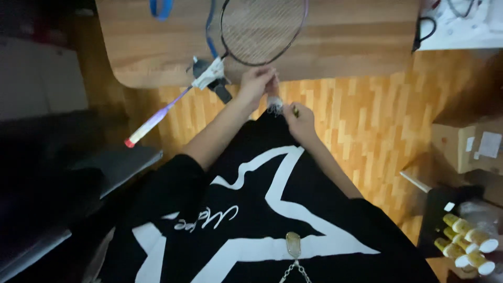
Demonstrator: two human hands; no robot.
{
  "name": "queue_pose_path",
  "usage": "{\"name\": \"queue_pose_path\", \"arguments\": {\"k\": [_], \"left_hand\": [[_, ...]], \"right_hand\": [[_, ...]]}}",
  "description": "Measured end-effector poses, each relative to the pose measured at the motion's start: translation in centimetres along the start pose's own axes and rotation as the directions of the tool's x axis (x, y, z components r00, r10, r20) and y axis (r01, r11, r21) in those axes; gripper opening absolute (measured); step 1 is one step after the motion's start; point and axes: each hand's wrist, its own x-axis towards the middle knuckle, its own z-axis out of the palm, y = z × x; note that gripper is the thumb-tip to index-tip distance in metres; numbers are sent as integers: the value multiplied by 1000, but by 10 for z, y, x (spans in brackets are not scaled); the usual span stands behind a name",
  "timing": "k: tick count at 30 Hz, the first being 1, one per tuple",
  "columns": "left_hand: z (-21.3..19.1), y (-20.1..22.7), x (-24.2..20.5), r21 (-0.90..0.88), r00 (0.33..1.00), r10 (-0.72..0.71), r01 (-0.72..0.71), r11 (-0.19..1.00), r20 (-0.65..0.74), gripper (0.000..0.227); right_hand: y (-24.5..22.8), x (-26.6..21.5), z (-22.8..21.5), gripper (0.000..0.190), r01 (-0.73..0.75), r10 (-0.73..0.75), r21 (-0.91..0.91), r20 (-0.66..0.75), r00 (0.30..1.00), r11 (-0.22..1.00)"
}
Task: The recorder is preparing or repairing a badminton racket by untangling and manipulating the string using a small tool.
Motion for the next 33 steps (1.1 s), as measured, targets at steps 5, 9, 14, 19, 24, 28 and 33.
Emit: {"name": "queue_pose_path", "arguments": {"k": [5,9,14,19,24,28,33], "left_hand": [[18,13,-12,-162,975,-219,208,964,-49,16],[39,25,-36,-2,982,-143,144,990,-122,18],[58,46,-70,39,994,101,-102,994,34,17],[90,75,-109,82,935,333,-343,936,119,14],[118,108,-145,105,923,354,-371,923,153,18],[132,121,-161,50,872,445,-463,885,204,15],[139,126,-165,115,857,487,-508,854,170,15]], "right_hand": [[-2,3,-18,41,87,-69,-122,145,987,989],[-9,8,-36,33,68,-3,-196,316,949,978],[-28,17,-63,46,382,-381,11,109,918,924],[-109,3,-89,39,402,-396,-108,72,916,909],[-174,-21,-107,30,645,-644,20,-17,765,764],[-184,-28,-112,33,628,-630,-75,-7,777,775],[-184,-31,-115,36,639,-648,-121,-65,759,760]]}}
